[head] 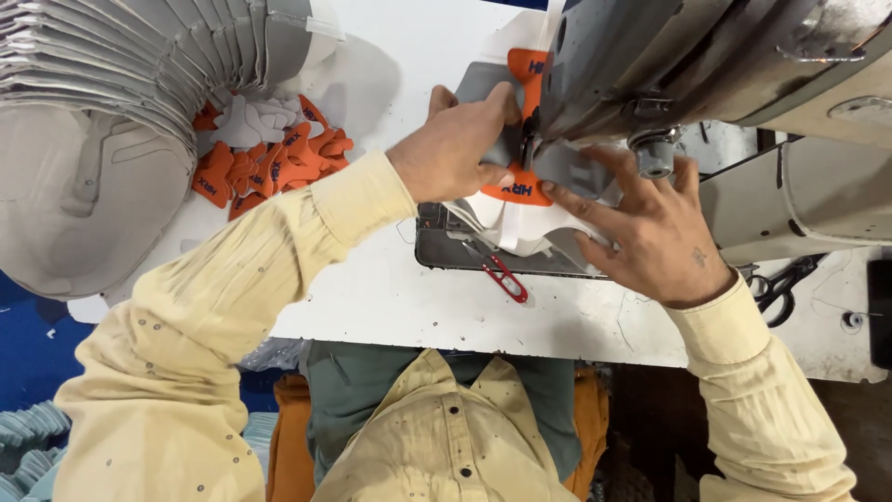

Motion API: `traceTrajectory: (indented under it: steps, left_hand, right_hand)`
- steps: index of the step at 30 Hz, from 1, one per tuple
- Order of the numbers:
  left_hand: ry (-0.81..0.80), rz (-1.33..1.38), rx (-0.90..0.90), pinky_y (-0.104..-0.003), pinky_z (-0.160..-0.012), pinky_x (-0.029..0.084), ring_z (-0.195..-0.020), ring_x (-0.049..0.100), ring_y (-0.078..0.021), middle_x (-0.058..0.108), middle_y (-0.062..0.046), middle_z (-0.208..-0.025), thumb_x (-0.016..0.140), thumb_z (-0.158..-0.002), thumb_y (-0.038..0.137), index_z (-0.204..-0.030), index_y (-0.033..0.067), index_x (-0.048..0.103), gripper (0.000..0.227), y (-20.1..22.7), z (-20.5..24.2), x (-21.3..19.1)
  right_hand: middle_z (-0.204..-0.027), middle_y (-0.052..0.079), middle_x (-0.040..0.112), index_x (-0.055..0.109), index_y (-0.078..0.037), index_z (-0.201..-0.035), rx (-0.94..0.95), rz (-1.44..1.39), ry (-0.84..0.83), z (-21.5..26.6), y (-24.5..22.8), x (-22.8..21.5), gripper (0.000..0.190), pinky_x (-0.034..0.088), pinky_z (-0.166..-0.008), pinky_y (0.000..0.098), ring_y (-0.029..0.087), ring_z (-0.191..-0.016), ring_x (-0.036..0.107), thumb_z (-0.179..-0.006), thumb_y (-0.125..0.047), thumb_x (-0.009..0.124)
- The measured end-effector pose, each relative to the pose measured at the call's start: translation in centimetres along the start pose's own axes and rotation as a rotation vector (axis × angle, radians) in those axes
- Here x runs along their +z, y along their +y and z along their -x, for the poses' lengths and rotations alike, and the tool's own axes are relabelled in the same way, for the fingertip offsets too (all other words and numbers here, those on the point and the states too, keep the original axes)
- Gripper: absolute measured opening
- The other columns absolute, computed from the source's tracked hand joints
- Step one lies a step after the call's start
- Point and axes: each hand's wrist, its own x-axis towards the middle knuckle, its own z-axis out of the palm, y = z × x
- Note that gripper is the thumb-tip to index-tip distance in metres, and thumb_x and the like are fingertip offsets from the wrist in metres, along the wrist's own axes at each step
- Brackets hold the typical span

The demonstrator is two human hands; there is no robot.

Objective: The person repeatedly picks up white and orange fabric pieces, aligns them, and sews them together using a sewing machine. After each stitch, the person cuts the thread and sets the finished piece aside. The process is repeated for multiple identical parts.

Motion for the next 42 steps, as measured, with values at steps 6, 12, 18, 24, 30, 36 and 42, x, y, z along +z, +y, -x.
traceTrajectory:
  steps: [6,12,18,24,30,36,42]
  left_hand:
    - [-0.157,-0.035,0.167,-0.050,-0.098,0.032,-0.112,0.063,-0.0388,0.069,-0.017,-0.107,0.085,-0.083,0.020,-0.118,0.0028,0.041,0.059,-2.4,-3.1,-1.5]
    - [-0.221,-0.132,0.199,-0.049,-0.103,0.031,-0.112,0.061,-0.0371,0.068,-0.017,-0.111,0.086,-0.072,0.008,-0.143,0.0071,0.039,0.085,-1.4,-5.4,-2.3]
    - [-0.213,-0.117,0.397,-0.047,-0.102,0.026,-0.123,0.055,-0.0315,0.068,-0.011,-0.123,0.092,-0.066,0.009,-0.140,0.0135,0.051,0.085,-2.8,-7.2,-2.3]
    - [-0.236,-0.230,0.336,-0.048,-0.100,0.023,-0.121,0.057,-0.0250,0.069,-0.005,-0.119,0.093,-0.066,0.014,-0.135,0.0171,0.053,0.080,-1.9,-7.3,-2.8]
    - [-0.213,-0.161,0.258,-0.047,-0.098,0.025,-0.107,0.067,-0.0238,0.073,-0.001,-0.110,0.089,-0.069,0.012,-0.128,0.0180,0.054,0.069,-3.5,-6.8,-2.7]
    - [-0.165,-0.140,0.185,-0.048,-0.099,0.028,-0.106,0.067,-0.0289,0.071,-0.009,-0.108,0.084,-0.080,0.024,-0.125,0.0122,0.053,0.056,-4.5,-4.2,-3.0]
    - [-0.062,-0.160,0.132,-0.055,-0.097,0.034,-0.114,0.064,-0.0342,0.069,-0.016,-0.116,0.083,-0.090,0.037,-0.131,0.0059,0.050,0.061,-6.0,-2.0,-1.8]
  right_hand:
    - [-0.148,0.016,0.049,0.068,-0.025,-0.141,0.110,0.029,0.068,0.8,-3.6,1.3,0.055,0.040,-0.100,0.0531,0.030,-0.110,0.059,-0.087,-0.030,0.078]
    - [-0.147,0.024,0.049,0.064,-0.022,-0.145,0.311,0.082,0.138,-0.3,-8.7,1.1,0.057,0.035,-0.101,0.0536,0.041,-0.128,0.054,-0.089,-0.027,0.074]
    - [-0.143,0.026,0.049,0.062,-0.015,-0.146,0.420,0.063,0.151,-1.5,-10.9,1.5,0.057,0.033,-0.103,0.0565,0.039,-0.125,0.052,-0.090,-0.021,0.072]
    - [-0.142,0.026,0.052,0.061,-0.012,-0.145,0.451,0.066,0.195,-2.0,-10.9,2.0,0.056,0.032,-0.105,0.0560,0.041,-0.128,0.054,-0.090,-0.018,0.071]
    - [-0.141,0.024,0.056,0.064,-0.016,-0.146,0.373,0.088,0.213,-1.4,-8.4,2.5,0.053,0.036,-0.109,0.0562,0.044,-0.134,0.053,-0.094,-0.016,0.070]
    - [-0.141,0.020,0.061,0.067,-0.019,-0.143,0.250,0.059,0.179,-1.1,-5.6,1.9,0.049,0.039,-0.115,0.0552,0.041,-0.135,0.057,-0.095,-0.008,0.068]
    - [-0.143,0.013,0.066,0.070,-0.020,-0.139,0.210,-0.106,0.201,-1.0,-3.3,1.8,0.048,0.047,-0.114,0.0465,0.030,-0.136,0.062,-0.098,0.003,0.061]
